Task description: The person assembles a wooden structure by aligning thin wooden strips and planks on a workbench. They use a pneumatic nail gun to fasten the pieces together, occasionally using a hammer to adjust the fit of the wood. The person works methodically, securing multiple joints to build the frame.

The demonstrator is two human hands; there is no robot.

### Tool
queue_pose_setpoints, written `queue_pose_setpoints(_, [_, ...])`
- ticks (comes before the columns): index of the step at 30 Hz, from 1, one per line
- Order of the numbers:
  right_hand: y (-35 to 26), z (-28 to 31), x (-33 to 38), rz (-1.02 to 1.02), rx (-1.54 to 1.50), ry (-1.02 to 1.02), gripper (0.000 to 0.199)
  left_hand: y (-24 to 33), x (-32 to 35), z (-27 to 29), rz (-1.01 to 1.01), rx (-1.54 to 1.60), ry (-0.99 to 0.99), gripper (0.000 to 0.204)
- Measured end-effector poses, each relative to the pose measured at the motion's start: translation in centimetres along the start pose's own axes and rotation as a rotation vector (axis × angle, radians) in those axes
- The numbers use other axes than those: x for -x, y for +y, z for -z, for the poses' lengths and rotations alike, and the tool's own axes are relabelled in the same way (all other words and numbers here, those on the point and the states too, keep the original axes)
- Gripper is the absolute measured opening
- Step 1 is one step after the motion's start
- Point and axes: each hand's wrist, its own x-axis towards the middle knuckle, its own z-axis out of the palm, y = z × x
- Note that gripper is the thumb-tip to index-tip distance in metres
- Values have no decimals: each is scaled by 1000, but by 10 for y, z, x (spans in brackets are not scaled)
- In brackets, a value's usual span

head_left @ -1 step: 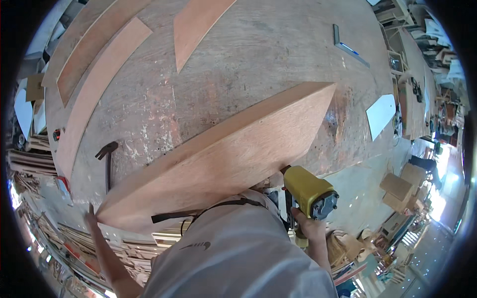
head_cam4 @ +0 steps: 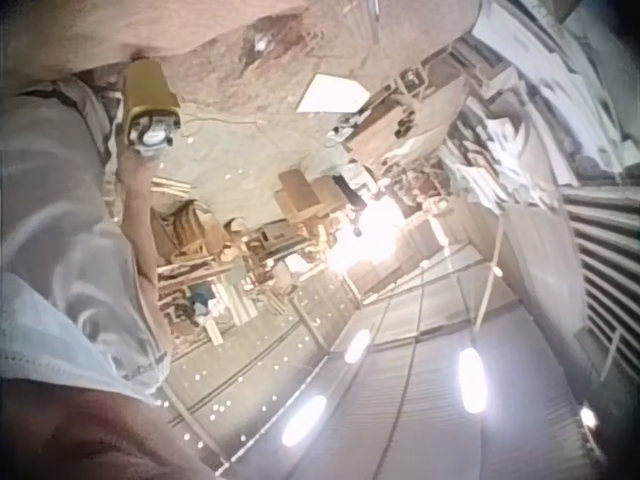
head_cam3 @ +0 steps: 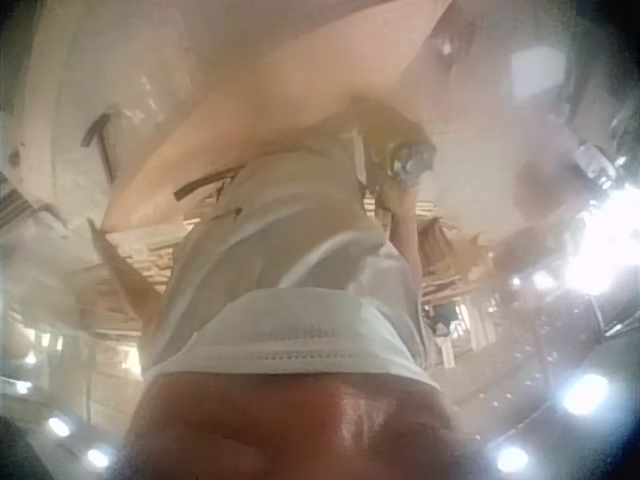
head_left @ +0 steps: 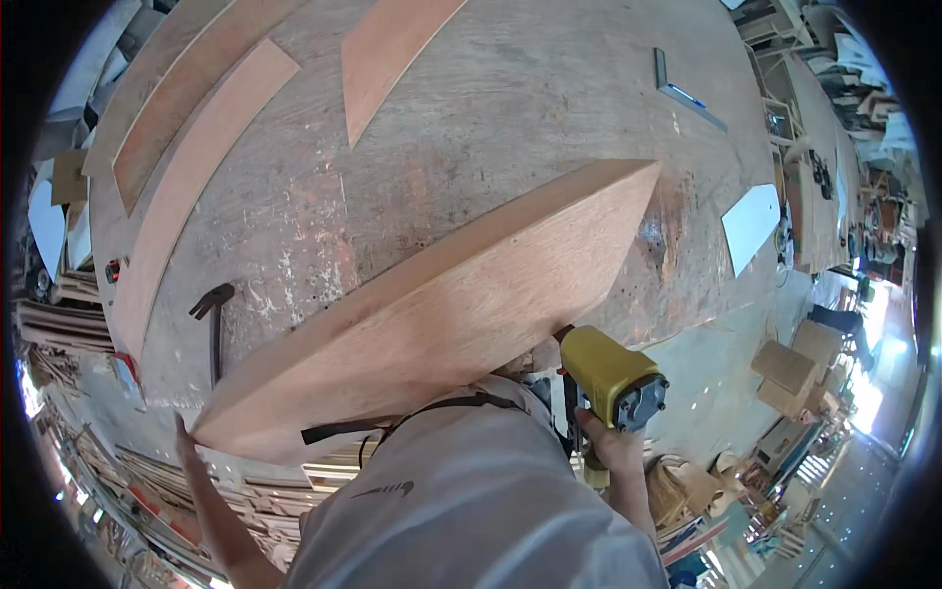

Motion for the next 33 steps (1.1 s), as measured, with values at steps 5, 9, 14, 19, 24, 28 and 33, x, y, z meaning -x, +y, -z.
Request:
queue_pose_setpoints(5, [-22,1,-14,-152,-73,33,45,-49,18,-10,295,1007,-297,48])
queue_pose_setpoints(9, [-6,-6,-47,-140,-124,158,30,-60,20,-39,20,1010,-550,35])
queue_pose_setpoints(14, [6,-19,-96,-58,-420,239,27,27,113,-140,31,996,-553,36])
queue_pose_setpoints(19, [4,-27,-103,-10,-655,86,40,101,214,-221,235,1237,-603,43])
queue_pose_setpoints(24, [-9,-52,-103,15,-551,95,40,94,200,-267,229,1320,-739,48])
queue_pose_setpoints(28, [2,-60,-91,25,-549,111,40,79,202,-274,208,1519,-875,54])
queue_pose_setpoints(33, [38,-88,-85,-68,-474,184,38,41,173,-255,-86,1304,-965,57])
